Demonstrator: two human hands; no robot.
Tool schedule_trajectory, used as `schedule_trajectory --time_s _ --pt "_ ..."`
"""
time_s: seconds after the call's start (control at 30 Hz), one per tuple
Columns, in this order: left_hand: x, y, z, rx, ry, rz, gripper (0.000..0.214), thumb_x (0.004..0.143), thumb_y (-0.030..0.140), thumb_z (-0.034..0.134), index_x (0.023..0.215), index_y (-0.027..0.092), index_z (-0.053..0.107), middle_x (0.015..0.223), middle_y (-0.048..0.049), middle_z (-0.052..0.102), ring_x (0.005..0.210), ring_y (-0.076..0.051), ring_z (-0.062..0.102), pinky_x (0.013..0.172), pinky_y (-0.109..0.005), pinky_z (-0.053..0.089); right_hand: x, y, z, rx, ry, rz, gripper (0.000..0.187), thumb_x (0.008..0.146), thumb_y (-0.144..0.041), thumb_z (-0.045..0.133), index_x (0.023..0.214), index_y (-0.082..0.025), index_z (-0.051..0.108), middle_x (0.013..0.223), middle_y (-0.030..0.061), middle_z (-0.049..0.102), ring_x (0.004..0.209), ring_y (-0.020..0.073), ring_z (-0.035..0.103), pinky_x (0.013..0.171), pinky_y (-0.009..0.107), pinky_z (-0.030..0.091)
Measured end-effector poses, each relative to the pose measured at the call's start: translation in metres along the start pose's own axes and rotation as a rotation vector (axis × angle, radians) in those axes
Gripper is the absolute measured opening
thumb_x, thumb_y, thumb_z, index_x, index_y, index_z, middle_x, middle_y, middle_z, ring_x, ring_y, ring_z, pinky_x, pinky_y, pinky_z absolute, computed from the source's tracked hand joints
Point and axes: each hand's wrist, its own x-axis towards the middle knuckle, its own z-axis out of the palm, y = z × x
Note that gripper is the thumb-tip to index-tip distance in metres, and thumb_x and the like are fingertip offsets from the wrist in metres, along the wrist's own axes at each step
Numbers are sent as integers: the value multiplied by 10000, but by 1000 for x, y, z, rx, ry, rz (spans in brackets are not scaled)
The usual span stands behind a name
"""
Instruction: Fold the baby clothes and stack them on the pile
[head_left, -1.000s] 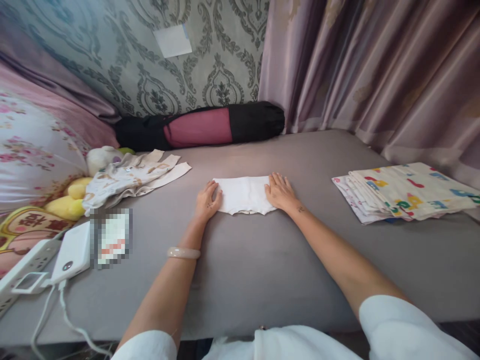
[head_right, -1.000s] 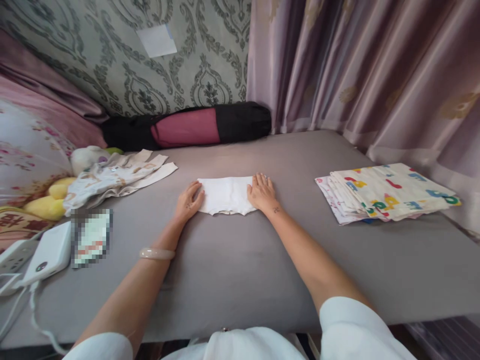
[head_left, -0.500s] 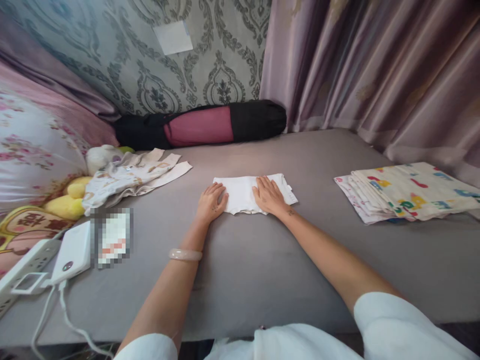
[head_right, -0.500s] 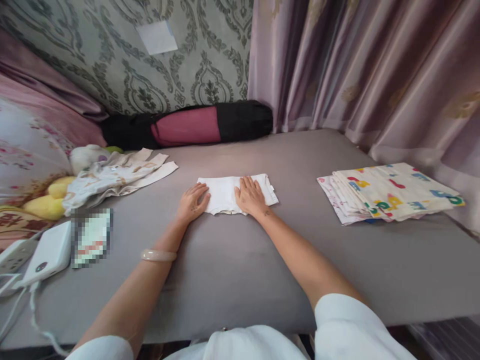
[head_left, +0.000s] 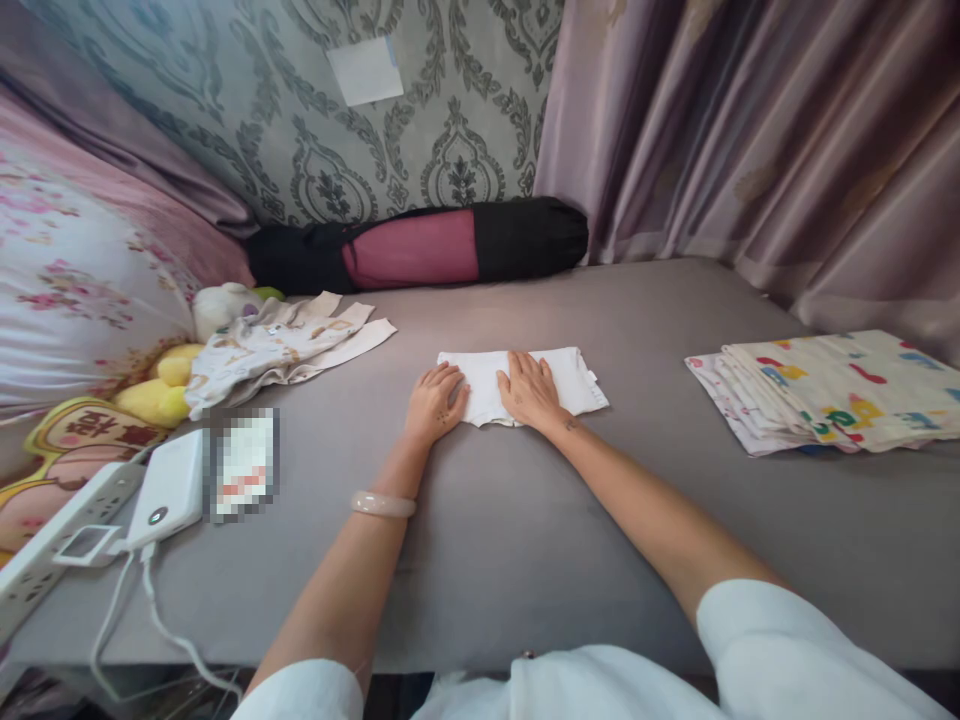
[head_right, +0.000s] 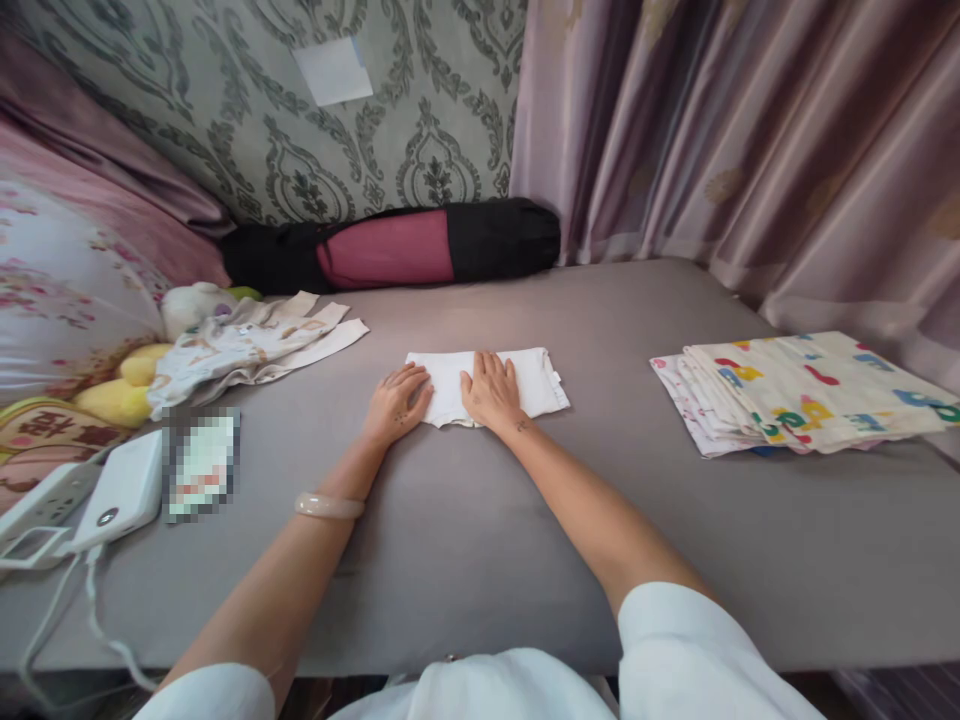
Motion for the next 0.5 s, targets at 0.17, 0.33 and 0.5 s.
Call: schedule_trajectory --time_s 0.17,0.33,0.5 --pt "0 -1 2 2 11 2 248 917 328 505 1070 191 644 1185 -102 681 1244 -265 543 1031 -437 423 -1 2 6 -25 19 -9 543 989 -343 290 1421 -35 405 1470 185 434 1367 276 356 1143 459 177" --pt "0 1 0 -12 9 -7 233 919 318 500 1052 191 642 1181 -99 681 1241 -265 545 1022 -437 427 1 -5 -1 -26 8 6 521 982 -314 313 1407 -34 423 1458 198 444 1357 296 365 1130 492 193" --pt "0 2 -1 -15 4 -14 218 913 304 504 1041 196 643 1159 -102 688 1232 -268 553 1014 -445 434 6 -22 2 -20 59 -74 500 974 -288 341 1399 -44 436 1471 194 429 1400 293 299 1145 505 138"
